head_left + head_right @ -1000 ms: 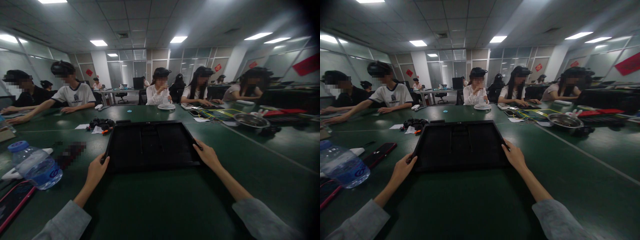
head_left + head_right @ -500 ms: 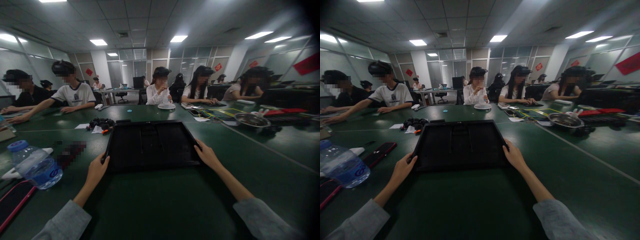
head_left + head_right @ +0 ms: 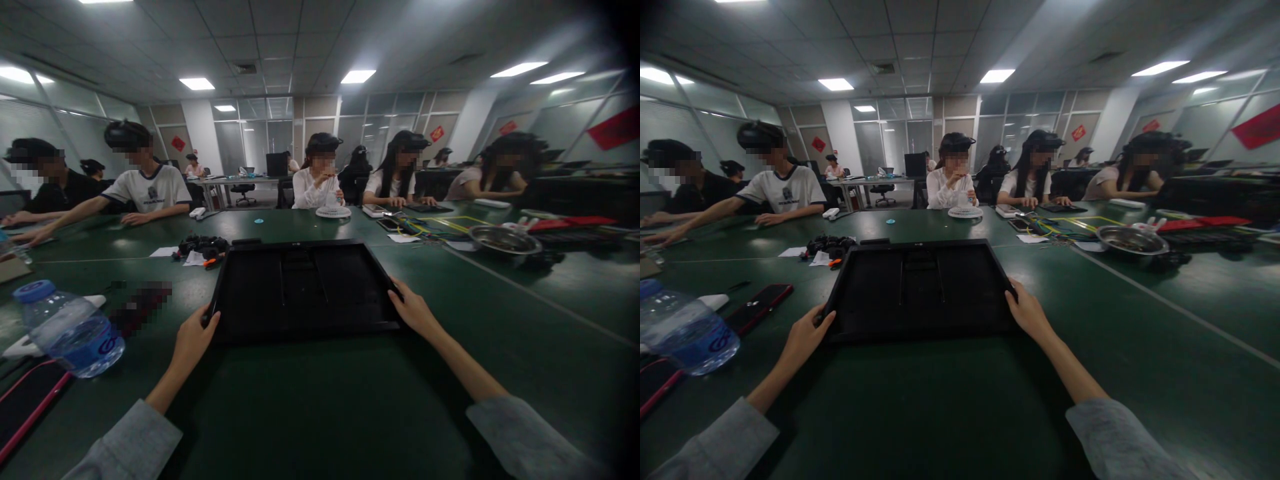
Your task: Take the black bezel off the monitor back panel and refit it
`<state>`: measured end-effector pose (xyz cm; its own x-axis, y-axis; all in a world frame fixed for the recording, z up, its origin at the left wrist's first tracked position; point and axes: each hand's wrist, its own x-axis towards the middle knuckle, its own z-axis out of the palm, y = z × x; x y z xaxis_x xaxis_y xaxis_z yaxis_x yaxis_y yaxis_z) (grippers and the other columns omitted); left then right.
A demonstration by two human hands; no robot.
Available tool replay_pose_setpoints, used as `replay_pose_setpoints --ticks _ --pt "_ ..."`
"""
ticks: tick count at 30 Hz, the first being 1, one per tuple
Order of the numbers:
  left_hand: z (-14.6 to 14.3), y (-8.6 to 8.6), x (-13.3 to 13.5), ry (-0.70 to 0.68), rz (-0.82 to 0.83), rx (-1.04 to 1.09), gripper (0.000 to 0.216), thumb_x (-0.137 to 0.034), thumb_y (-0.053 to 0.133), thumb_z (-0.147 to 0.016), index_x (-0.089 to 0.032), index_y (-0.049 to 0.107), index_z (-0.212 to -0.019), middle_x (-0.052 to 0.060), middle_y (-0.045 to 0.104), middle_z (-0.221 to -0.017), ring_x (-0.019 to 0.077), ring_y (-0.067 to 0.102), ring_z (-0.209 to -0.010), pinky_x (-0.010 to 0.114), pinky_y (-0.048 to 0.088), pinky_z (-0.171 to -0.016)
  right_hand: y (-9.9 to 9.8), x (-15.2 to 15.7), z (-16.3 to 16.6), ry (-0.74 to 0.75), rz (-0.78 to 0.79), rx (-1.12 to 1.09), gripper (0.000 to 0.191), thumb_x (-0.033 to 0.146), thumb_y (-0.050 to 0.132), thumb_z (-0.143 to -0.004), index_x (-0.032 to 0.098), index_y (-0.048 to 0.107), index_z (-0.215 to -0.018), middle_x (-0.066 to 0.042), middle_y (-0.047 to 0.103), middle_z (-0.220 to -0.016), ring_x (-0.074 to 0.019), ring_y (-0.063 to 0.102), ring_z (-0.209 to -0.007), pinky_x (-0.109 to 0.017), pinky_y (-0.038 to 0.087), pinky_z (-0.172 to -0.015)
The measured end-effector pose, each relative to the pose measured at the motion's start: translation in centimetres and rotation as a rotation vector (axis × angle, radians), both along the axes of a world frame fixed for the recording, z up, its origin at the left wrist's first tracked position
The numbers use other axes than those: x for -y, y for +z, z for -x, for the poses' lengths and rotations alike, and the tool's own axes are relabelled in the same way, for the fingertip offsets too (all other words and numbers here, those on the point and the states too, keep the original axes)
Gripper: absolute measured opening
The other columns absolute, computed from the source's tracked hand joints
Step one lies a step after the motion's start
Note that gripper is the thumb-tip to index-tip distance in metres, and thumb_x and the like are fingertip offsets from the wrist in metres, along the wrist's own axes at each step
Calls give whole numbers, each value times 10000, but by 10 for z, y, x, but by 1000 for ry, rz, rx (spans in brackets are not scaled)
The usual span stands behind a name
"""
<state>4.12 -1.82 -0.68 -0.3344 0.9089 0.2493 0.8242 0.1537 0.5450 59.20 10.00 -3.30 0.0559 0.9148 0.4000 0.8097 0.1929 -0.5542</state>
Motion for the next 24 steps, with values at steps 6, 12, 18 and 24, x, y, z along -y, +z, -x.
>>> replay_pose_setpoints --ticks 6,12,18,24 --pt "0 -2 -2 1 16 30 569 -501 462 -953 -127 616 -1354 147 731 -1198 293 707 -1016 392 537 -891 -2 -2 -1 5 -14 3 573 405 415 -952 128 511 -1444 -175 657 -1323 -355 634 -1212 -529 500 -1036" --pt "1 -3 -2 0 6 33 576 -511 461 -951 -125 622 -1346 144 731 -1192 291 702 -1017 385 536 -885 -2 -2 0 -5 -20 13 566 401 412 -953 123 524 -1433 -185 656 -1320 -366 640 -1198 -538 503 -1026" --pt "4 -5 -3 0 15 36 578 -512 463 -948 -132 618 -1355 143 729 -1198 297 698 -1024 396 534 -886 -2 -2 -1 -5 -6 12 573 399 421 -950 118 517 -1440 -180 653 -1329 -356 659 -1168 -530 505 -1027" --pt "2 -4 -2 1 -1 17 575 -519 447 -952 -135 631 -1339 144 734 -1188 299 703 -1017 399 540 -876 -3 -3 -1 -10 -27 1 559 403 434 -944 144 532 -1430 -165 662 -1318 -347 674 -1139 -519 520 -1008"
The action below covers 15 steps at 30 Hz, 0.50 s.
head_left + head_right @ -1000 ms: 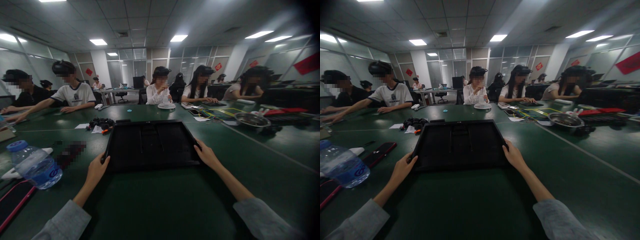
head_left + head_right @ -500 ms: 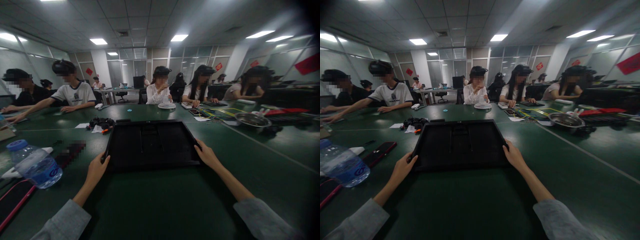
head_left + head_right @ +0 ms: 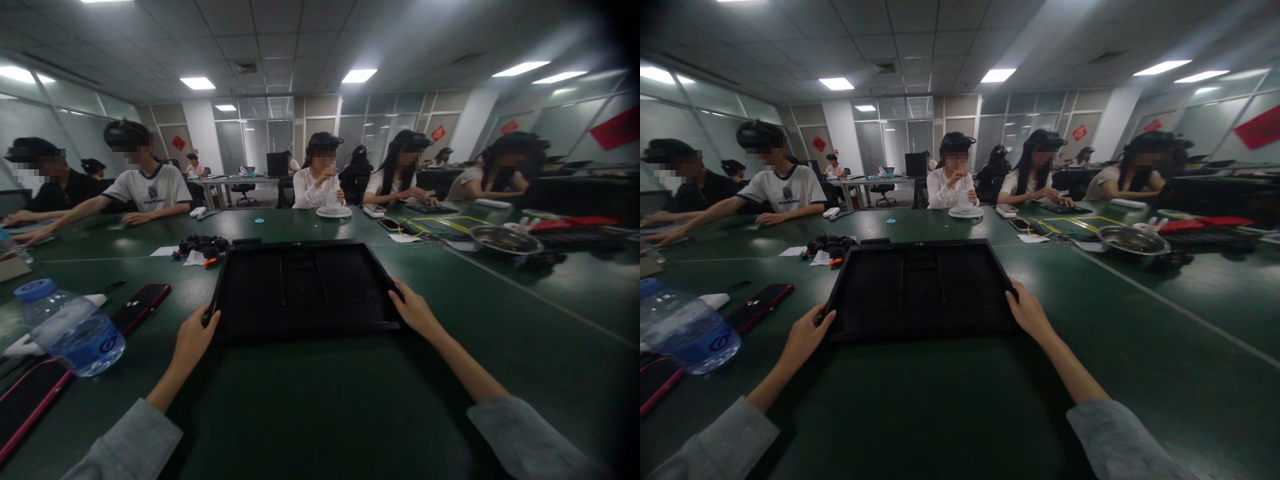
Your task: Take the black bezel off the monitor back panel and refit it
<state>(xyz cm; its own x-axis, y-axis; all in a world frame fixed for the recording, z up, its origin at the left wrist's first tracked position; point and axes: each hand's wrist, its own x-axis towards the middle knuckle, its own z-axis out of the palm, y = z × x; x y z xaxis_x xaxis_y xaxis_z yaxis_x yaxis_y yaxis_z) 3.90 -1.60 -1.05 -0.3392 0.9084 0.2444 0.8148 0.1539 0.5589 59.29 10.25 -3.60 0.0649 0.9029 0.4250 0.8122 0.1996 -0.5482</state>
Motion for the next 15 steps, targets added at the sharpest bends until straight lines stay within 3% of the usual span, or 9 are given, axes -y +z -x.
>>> replay_pose_setpoints --ticks 15 --pt "-4 3 0 39 6 -28 511 -433 460 -962 -118 623 -1329 146 741 -1180 280 714 -1029 372 541 -893 5 4 2 26 -31 -71 557 455 446 -930 186 572 -1400 -130 702 -1252 -321 675 -1141 -492 530 -1004"
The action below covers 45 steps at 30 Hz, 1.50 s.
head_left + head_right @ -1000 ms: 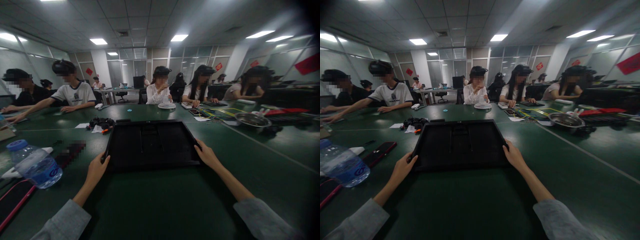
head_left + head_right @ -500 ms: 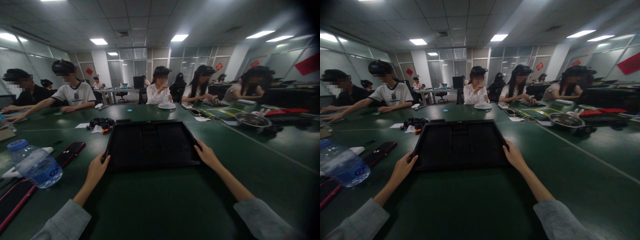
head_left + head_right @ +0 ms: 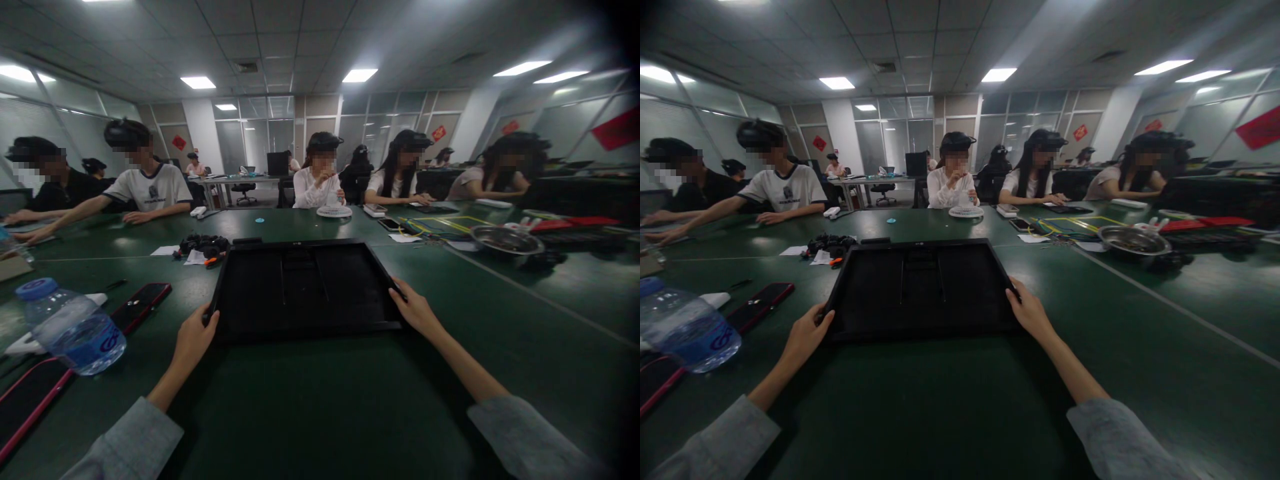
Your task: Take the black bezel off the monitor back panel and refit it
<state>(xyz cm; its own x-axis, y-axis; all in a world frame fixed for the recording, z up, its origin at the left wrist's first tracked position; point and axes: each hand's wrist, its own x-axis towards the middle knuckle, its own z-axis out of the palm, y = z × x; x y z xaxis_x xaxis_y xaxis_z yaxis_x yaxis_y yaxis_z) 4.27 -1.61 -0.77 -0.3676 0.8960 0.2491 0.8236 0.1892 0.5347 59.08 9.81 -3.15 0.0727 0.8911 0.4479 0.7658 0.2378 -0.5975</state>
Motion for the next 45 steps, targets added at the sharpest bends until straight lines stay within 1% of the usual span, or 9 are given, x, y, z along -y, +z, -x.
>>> replay_pose_setpoints --ticks 8,11,17,25,30,35,38,41,45 --pt "1 0 1 -6 15 -13 524 -452 440 -968 -110 617 -1325 155 738 -1178 303 698 -1069 403 526 -931 7 6 3 -31 35 23 585 481 430 -948 192 556 -1441 -124 740 -1141 -302 722 -985 -465 557 -931" --pt "-2 2 3 -13 16 -32 533 -452 431 -970 -98 611 -1327 163 733 -1188 311 695 -1084 412 525 -939 7 5 4 -53 39 63 597 472 417 -946 163 559 -1437 -141 745 -1105 -313 724 -948 -479 560 -908" --pt "-6 6 5 3 3 -35 517 -446 426 -975 -106 614 -1315 168 736 -1181 310 698 -1096 411 529 -948 6 3 5 -48 -30 97 535 421 428 -933 179 603 -1377 -132 711 -1234 -319 700 -1064 -496 542 -963" --pt "-7 7 5 9 14 -14 512 -440 426 -982 -111 608 -1330 164 738 -1171 309 701 -1086 413 525 -950 9 6 6 -43 -86 162 529 396 398 -955 156 614 -1374 -147 679 -1294 -323 649 -1182 -511 488 -1053" --pt "-6 5 6 16 23 -13 523 -453 418 -985 -109 605 -1332 169 735 -1172 316 702 -1076 422 526 -940 14 10 9 -48 -66 197 563 390 368 -969 100 593 -1396 -175 672 -1296 -344 651 -1168 -516 495 -1031" --pt "-5 6 6 19 29 -29 527 -466 415 -982 -126 603 -1338 161 737 -1166 311 704 -1062 410 532 -907 14 11 11 -60 -61 192 543 402 376 -975 145 590 -1402 -157 665 -1316 -336 639 -1198 -506 490 -1043" --pt "-3 6 6 11 53 -39 539 -477 420 -975 -126 600 -1343 160 739 -1153 313 706 -1047 411 534 -891 12 9 8 -52 -36 183 547 404 379 -975 135 573 -1410 -169 662 -1316 -339 642 -1193 -505 486 -1045" --pt "-3 5 7 7 65 -57 553 -494 429 -967 -123 602 -1339 162 738 -1151 318 705 -1041 414 532 -888 10 8 5 -54 30 165 557 397 394 -967 122 535 -1431 -187 674 -1283 -342 661 -1159 -495 501 -1018" --pt "-6 5 8 3 52 -66 587 -549 402 -972 -125 613 -1318 166 735 -1162 318 703 -1054 404 529 -891 7 7 3 -53 81 138 548 399 403 -965 143 506 -1439 -185 709 -1191 -343 681 -1117 -494 523 -974"
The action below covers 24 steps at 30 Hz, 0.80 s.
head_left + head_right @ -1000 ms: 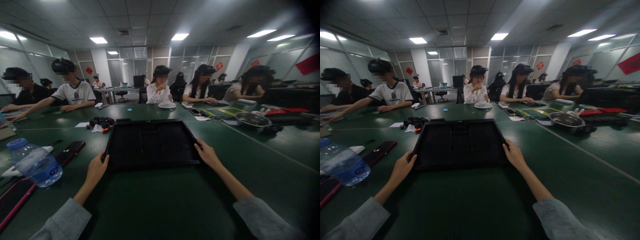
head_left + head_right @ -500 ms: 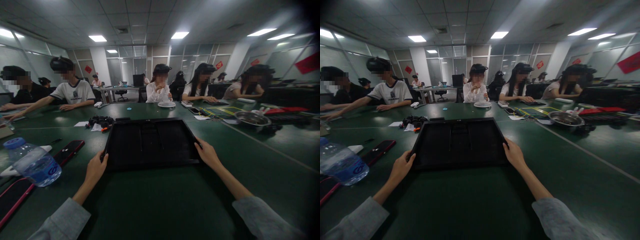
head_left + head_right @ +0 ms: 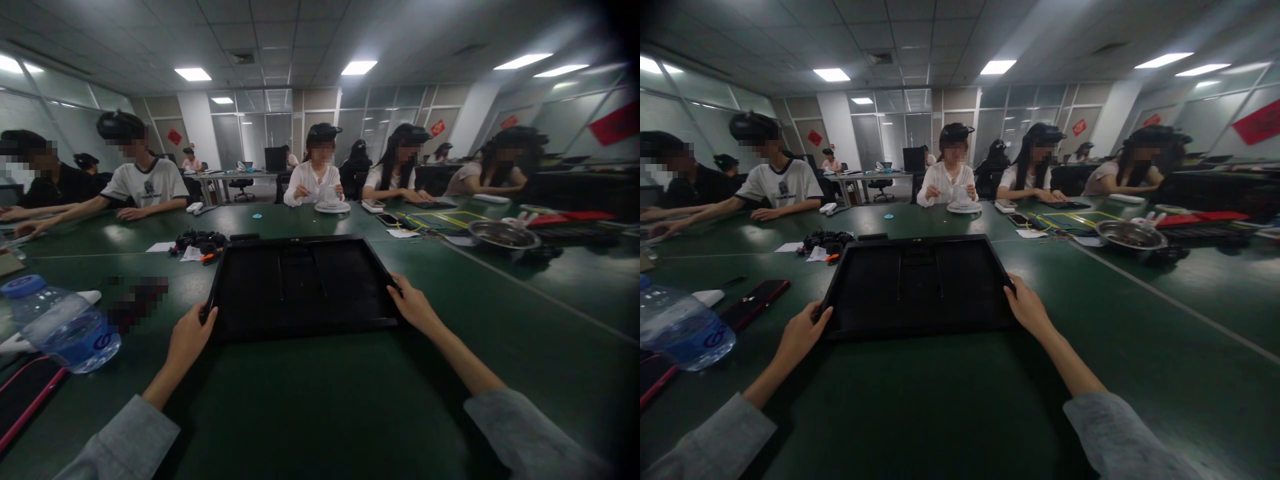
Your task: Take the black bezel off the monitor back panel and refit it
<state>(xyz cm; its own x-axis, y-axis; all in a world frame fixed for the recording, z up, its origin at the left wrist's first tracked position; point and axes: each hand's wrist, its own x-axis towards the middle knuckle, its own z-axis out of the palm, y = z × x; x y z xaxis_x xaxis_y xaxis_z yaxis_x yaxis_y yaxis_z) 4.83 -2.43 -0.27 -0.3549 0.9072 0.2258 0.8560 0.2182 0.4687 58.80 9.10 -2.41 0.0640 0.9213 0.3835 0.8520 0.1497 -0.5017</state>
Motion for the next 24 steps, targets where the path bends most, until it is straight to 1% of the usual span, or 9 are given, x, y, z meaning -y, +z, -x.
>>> replay_pose_setpoints --ticks 6,9,11,14,17,20,24 --pt "-1 -1 -2 -2 13 -3 630 -561 310 -1000 -120 599 -1344 171 737 -1154 320 709 -1031 405 531 -871 -5 -2 0 29 -49 -57 537 384 422 -947 147 504 -1421 -180 721 -1152 -335 693 -1086 -494 533 -959" --pt "1 -3 -4 -6 4 -5 630 -548 286 -1010 -116 600 -1343 180 723 -1202 324 692 -1084 404 519 -900 -8 -5 0 33 -89 -81 510 370 446 -922 165 531 -1382 -162 723 -1162 -325 697 -1075 -497 535 -963" --pt "3 -3 -4 -11 2 9 610 -529 268 -1017 -126 616 -1316 174 722 -1211 321 686 -1094 398 510 -910 -8 -5 0 39 -101 -90 502 373 454 -914 174 541 -1366 -152 726 -1157 -320 698 -1072 -496 538 -963" --pt "5 -3 -4 -21 16 38 582 -510 243 -1024 -160 652 -1245 145 744 -1146 305 698 -1040 378 509 -882 -7 -5 0 39 -101 -102 500 382 458 -907 181 551 -1355 -147 726 -1159 -320 697 -1073 -494 544 -958" --pt "5 -3 -5 -20 12 40 571 -513 255 -1023 -166 665 -1216 140 748 -1134 302 698 -1039 368 508 -881 -4 -3 2 30 -83 -115 507 383 456 -903 177 552 -1356 -152 712 -1198 -321 689 -1101 -483 544 -964" --pt "5 -4 -6 -21 -4 37 573 -516 273 -1020 -154 663 -1231 150 741 -1162 302 695 -1061 368 508 -903 -1 -1 4 22 -59 -119 529 378 453 -902 146 541 -1369 -175 694 -1229 -330 673 -1136 -482 531 -985" --pt "5 -6 -7 -20 -18 48 570 -508 298 -1016 -137 648 -1270 161 729 -1202 307 688 -1089 387 505 -934 -1 -1 4 30 -47 -118 552 380 440 -911 119 522 -1390 -190 693 -1216 -339 668 -1143 -500 508 -1014"
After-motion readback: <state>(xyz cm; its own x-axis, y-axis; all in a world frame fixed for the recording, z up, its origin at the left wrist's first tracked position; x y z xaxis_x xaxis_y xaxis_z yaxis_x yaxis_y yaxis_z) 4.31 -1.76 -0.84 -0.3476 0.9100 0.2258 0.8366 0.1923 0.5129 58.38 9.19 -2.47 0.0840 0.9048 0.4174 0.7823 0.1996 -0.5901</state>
